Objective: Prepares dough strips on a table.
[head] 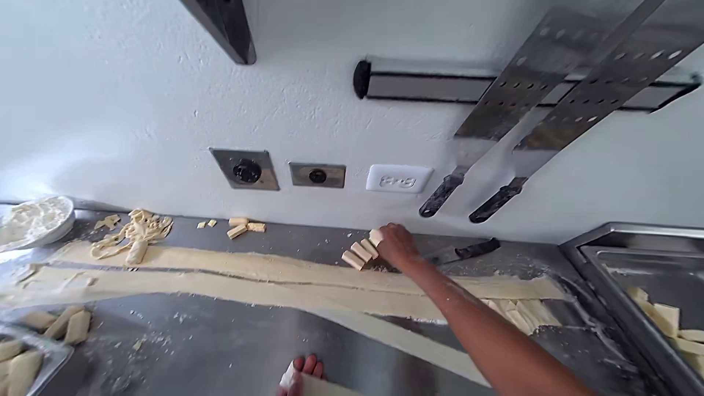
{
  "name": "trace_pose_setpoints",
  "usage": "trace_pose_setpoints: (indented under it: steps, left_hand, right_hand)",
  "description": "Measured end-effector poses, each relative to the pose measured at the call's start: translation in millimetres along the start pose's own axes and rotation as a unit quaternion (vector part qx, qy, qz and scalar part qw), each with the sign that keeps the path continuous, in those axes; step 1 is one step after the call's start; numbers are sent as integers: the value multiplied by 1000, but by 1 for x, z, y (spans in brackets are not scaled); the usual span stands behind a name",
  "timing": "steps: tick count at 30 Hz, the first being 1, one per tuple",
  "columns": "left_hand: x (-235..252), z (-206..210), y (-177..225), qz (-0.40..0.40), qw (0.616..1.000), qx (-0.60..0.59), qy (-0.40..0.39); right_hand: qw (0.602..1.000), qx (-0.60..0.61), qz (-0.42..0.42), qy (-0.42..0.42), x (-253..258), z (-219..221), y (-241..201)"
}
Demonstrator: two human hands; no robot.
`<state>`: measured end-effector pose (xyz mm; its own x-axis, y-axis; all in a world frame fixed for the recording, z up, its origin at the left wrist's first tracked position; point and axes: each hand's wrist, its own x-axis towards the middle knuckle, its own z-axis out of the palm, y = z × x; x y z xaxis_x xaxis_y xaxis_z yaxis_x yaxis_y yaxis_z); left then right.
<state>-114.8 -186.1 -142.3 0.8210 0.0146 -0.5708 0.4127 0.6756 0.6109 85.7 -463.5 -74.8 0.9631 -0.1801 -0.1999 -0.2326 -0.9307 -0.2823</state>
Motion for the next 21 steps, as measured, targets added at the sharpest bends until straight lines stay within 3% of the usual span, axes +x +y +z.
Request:
trace_pose_setpoints:
  steps: [2, 5, 7, 9, 12, 14, 16, 18, 21]
  left_hand:
    - [-2, 9, 5, 1, 999, 8, 45]
    - [-1, 8, 9, -4, 997, 10, 75]
    - [-1, 7, 10, -7, 997, 8, 78]
    - [-1, 9, 9, -6, 997, 13, 81]
    - [-1, 10, 7, 24, 995, 45, 90]
    - [1, 6, 4, 88, 987, 106, 85]
    - [0, -2, -6, 202, 954, 220, 36]
    - [-6, -6, -19, 295, 892, 342, -27]
    - [-5, -18, -41, 402, 758, 496, -132]
  right_hand:
    - [995, 70, -33, 62, -27, -3, 0]
    - [974, 164, -123, 93, -109, 21, -16]
    - [959, 221, -168, 60, -172, 57, -34]
    - [948, 275, -160, 21, -217, 93, -53]
    - [950, 275, -146, 41, -236, 131, -66]
    - [954, 254, -151, 45, -235, 140, -69]
    - [957, 235, -161, 50, -234, 141, -71]
    - [957, 247, -148, 30, -234, 139, -71]
    - [948, 284, -138, 47, -235, 148, -58]
